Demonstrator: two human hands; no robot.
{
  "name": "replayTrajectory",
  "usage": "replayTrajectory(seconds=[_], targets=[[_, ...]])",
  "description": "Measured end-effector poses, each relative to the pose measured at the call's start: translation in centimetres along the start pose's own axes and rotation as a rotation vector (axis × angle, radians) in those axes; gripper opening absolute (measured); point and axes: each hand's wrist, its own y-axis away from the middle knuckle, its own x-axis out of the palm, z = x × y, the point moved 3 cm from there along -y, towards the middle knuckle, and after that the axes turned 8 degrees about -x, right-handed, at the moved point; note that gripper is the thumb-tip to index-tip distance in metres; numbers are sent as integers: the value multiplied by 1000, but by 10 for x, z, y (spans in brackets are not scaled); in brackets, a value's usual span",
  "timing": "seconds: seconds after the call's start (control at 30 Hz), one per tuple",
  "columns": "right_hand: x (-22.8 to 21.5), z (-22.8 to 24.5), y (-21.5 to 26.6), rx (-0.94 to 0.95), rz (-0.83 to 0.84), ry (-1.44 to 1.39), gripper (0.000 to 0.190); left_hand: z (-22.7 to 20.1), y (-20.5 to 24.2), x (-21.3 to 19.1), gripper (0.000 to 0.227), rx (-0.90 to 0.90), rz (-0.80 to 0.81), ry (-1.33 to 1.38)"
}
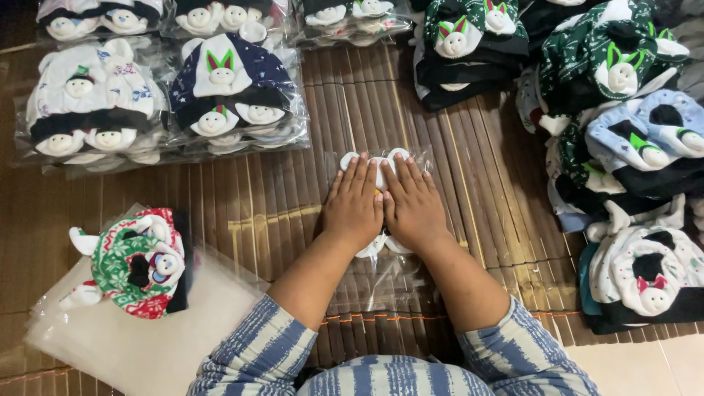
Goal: The person picks up baby hats and booties, places them into plastic bags, and seals the bags by hand.
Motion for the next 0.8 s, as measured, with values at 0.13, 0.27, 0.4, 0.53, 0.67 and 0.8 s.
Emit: replayTrajectory(seconds=[0.13,0.27,0.4,0.53,0.67,0.8], targets=[[3,0,0,7,-17,30,62,-1,-3,-11,68,-18,55,50],[0,0,0,5,-10,23,61,4,-3,-14,69,-30,80,142],[-7,-2,4,9,18,-78,63,3,0,-28,68,-32,97,247],[-19,-5,6,-31,-66,-237,67,4,1,-36,62,35,-54,313],[-33,-30,13,27,-458,-690,41,13,1,-52,45,-82,-197,495],[-33,-76,42,539,-409,-728,14,36,21,-65,30,-385,-162,362]])
